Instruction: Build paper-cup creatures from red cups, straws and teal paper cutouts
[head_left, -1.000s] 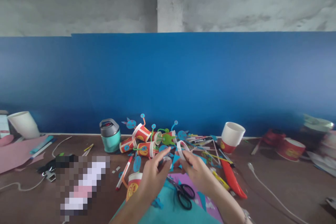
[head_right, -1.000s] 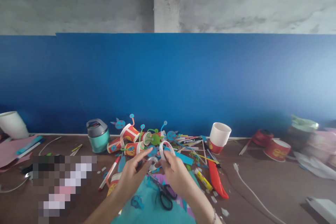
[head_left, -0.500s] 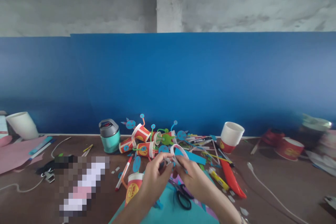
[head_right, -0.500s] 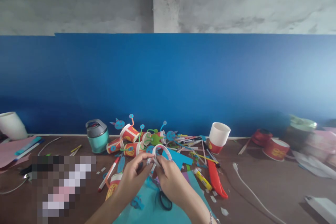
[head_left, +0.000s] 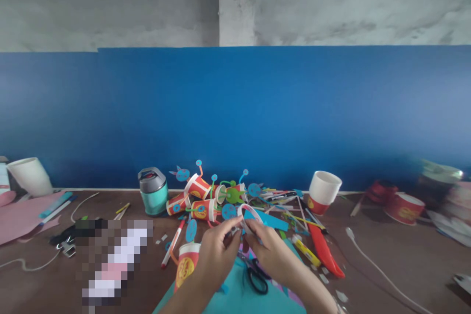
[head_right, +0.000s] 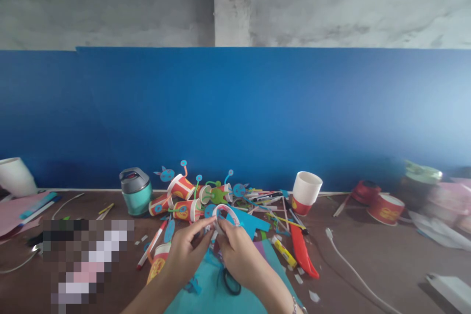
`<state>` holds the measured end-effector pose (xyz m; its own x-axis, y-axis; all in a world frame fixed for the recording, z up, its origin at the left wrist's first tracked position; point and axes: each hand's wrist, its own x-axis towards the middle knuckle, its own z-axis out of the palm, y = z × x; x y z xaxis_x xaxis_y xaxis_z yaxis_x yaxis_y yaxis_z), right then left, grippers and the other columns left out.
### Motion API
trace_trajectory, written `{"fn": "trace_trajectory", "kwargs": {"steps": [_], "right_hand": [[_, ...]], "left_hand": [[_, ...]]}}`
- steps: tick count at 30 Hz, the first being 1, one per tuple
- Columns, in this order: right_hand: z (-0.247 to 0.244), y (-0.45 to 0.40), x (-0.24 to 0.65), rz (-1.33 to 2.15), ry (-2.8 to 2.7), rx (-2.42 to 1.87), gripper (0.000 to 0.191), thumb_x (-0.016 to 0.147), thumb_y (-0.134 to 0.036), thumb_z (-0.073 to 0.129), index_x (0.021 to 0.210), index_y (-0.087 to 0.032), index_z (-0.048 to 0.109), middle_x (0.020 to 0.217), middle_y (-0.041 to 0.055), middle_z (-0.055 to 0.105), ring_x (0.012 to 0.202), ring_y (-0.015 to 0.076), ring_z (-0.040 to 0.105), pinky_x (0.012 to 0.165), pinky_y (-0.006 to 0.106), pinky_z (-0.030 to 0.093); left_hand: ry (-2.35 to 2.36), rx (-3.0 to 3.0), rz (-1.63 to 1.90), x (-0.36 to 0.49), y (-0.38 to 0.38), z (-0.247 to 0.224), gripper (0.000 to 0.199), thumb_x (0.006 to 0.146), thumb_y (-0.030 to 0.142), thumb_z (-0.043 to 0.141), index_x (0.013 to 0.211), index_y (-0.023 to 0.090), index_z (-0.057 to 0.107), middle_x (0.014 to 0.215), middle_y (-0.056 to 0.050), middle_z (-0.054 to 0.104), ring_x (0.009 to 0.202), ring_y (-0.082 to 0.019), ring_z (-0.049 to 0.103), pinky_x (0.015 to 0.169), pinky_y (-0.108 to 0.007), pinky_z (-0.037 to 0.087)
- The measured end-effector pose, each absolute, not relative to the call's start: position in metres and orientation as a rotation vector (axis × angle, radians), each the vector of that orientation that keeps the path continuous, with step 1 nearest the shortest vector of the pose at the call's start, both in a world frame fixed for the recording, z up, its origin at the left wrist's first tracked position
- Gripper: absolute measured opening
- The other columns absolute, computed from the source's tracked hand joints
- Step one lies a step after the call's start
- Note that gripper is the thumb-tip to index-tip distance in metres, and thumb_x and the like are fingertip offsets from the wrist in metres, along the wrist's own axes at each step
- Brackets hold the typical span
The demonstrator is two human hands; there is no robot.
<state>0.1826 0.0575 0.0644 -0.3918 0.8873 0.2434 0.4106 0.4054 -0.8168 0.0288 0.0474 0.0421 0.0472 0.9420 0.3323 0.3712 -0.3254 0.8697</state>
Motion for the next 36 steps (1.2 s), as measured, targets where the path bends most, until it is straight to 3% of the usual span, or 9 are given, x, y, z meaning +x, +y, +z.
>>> {"fn": "trace_trajectory", "kwargs": {"steps": [3, 6, 8, 12, 17, 24, 28, 31, 36], "right_hand": [[0.064, 0.057, 0.182, 0.903, -1.979, -1.105, 0.019, 0.087, -0.017, 0.043, 0.075, -0.022, 0.057, 0.065, -0.0006, 0.061, 0.058, 0.0152, 0.055, 0.053, 0.023, 0.035], [0.066, 0.055, 0.181, 0.903, -1.991, -1.080, 0.019, 0.087, -0.018, 0.043, 0.074, -0.022, 0.057, 0.061, -0.0018, 0.059, 0.054, 0.0142, 0.051, 0.050, 0.023, 0.033], [0.068, 0.053, 0.180, 0.893, -2.004, -1.080, 0.019, 0.088, -0.020, 0.043, 0.077, -0.023, 0.059, 0.060, -0.0023, 0.058, 0.053, 0.0139, 0.049, 0.049, 0.023, 0.032], [0.070, 0.052, 0.180, 0.796, -2.025, -1.075, 0.025, 0.092, -0.026, 0.039, 0.079, -0.022, 0.060, 0.068, -0.0001, 0.061, 0.059, 0.0148, 0.052, 0.056, 0.024, 0.036], [0.068, 0.055, 0.181, 0.767, -2.079, -1.132, 0.028, 0.094, -0.027, 0.037, 0.078, -0.020, 0.058, 0.064, -0.0002, 0.059, 0.057, 0.0143, 0.050, 0.054, 0.024, 0.033], [0.063, 0.057, 0.179, 0.543, -2.132, -1.176, 0.027, 0.091, -0.022, 0.038, 0.072, -0.019, 0.056, 0.058, -0.0019, 0.054, 0.053, 0.0130, 0.047, 0.054, 0.024, 0.029], [0.063, 0.056, 0.179, 0.463, -2.122, -1.170, 0.026, 0.088, -0.020, 0.041, 0.064, -0.020, 0.052, 0.050, -0.0049, 0.044, 0.047, 0.0110, 0.037, 0.056, 0.025, 0.028], [0.061, 0.054, 0.176, 0.569, -2.026, -1.163, 0.023, 0.084, -0.020, 0.044, 0.061, -0.020, 0.048, 0.050, -0.0060, 0.036, 0.048, 0.0105, 0.032, 0.053, 0.025, 0.025], [0.057, 0.052, 0.166, 1.073, -1.649, -1.085, 0.030, 0.077, -0.029, 0.042, 0.051, -0.022, 0.028, 0.050, -0.0064, 0.023, 0.049, 0.0093, 0.021, 0.045, 0.024, 0.017]], "left_hand": [[1.320, 1.674, 1.279, 0.028, 0.050, 0.043, 0.026, 0.083, 0.034, 0.055, 0.096, 0.018, 0.070, 0.062, 0.001, 0.060, 0.056, -0.013, 0.052, 0.053, -0.020, 0.040], [1.279, 1.611, 1.312, 0.027, 0.052, 0.046, 0.019, 0.080, 0.033, 0.057, 0.083, 0.017, 0.066, 0.055, 0.005, 0.046, 0.051, -0.010, 0.044, 0.049, -0.019, 0.035], [1.276, 1.585, 1.326, 0.027, 0.052, 0.048, 0.019, 0.080, 0.032, 0.057, 0.087, 0.017, 0.065, 0.055, 0.006, 0.044, 0.051, -0.010, 0.043, 0.049, -0.019, 0.035], [1.342, 1.593, 1.308, 0.027, 0.051, 0.050, 0.040, 0.079, 0.032, 0.058, 0.117, 0.019, 0.062, 0.064, 0.002, 0.058, 0.058, -0.013, 0.052, 0.055, -0.020, 0.041], [1.345, 1.799, 1.282, 0.026, 0.052, 0.039, 0.026, 0.084, 0.031, 0.055, 0.098, 0.020, 0.074, 0.076, -0.004, 0.070, 0.065, -0.015, 0.060, 0.061, -0.021, 0.046], [1.384, 1.938, 1.284, 0.026, 0.051, 0.038, 0.020, 0.087, 0.027, 0.053, 0.092, 0.022, 0.072, 0.072, -0.001, 0.070, 0.063, -0.013, 0.060, 0.059, -0.019, 0.045], [1.341, 1.955, 1.295, 0.025, 0.051, 0.038, 0.018, 0.088, 0.025, 0.052, 0.086, 0.021, 0.070, 0.076, -0.001, 0.071, 0.066, -0.014, 0.063, 0.062, -0.019, 0.044], [1.304, 2.015, 1.368, 0.023, 0.049, 0.036, 0.017, 0.088, 0.023, 0.052, 0.083, 0.021, 0.069, 0.076, -0.003, 0.071, 0.069, -0.014, 0.064, 0.065, -0.020, 0.044], [1.187, 1.915, 1.497, 0.026, 0.044, 0.038, 0.014, 0.086, 0.023, 0.056, 0.080, 0.020, 0.068, 0.074, -0.004, 0.070, 0.068, -0.015, 0.062, 0.064, -0.021, 0.044]]}}
